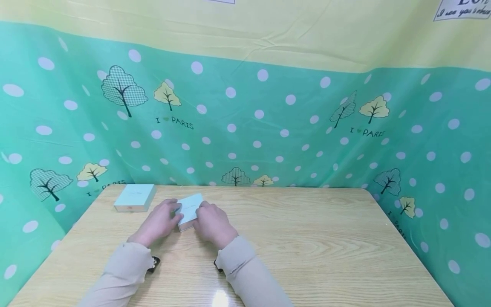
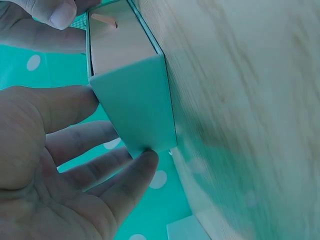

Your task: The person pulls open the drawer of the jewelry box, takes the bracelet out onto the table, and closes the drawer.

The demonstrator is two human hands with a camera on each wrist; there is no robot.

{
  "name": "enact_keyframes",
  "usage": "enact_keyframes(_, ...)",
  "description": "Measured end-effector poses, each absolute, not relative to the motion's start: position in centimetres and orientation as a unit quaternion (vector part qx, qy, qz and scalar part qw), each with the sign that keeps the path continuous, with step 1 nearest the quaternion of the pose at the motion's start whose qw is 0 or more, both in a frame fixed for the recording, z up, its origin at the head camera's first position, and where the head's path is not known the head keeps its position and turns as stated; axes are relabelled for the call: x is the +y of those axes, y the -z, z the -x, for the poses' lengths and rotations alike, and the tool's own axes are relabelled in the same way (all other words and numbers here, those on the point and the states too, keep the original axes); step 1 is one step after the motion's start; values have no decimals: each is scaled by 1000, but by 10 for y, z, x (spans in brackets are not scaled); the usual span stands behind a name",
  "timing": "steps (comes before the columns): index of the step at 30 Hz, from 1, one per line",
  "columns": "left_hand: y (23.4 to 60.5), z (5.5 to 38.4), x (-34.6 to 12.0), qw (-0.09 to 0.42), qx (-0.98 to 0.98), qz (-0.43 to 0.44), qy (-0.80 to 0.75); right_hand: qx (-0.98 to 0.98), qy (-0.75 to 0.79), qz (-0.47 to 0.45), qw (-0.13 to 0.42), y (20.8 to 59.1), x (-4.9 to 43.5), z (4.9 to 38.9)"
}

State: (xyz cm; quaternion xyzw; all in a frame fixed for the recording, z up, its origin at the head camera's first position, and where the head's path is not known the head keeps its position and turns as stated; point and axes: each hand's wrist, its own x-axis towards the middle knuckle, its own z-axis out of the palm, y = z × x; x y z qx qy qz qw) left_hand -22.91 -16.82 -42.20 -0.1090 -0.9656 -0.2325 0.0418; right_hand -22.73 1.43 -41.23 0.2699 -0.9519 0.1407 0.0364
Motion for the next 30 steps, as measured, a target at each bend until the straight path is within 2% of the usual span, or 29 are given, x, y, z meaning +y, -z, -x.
enact_keyframes(30,422,221,-162,43,-964,102,241,-950,-159,-266,45,413,18,227)
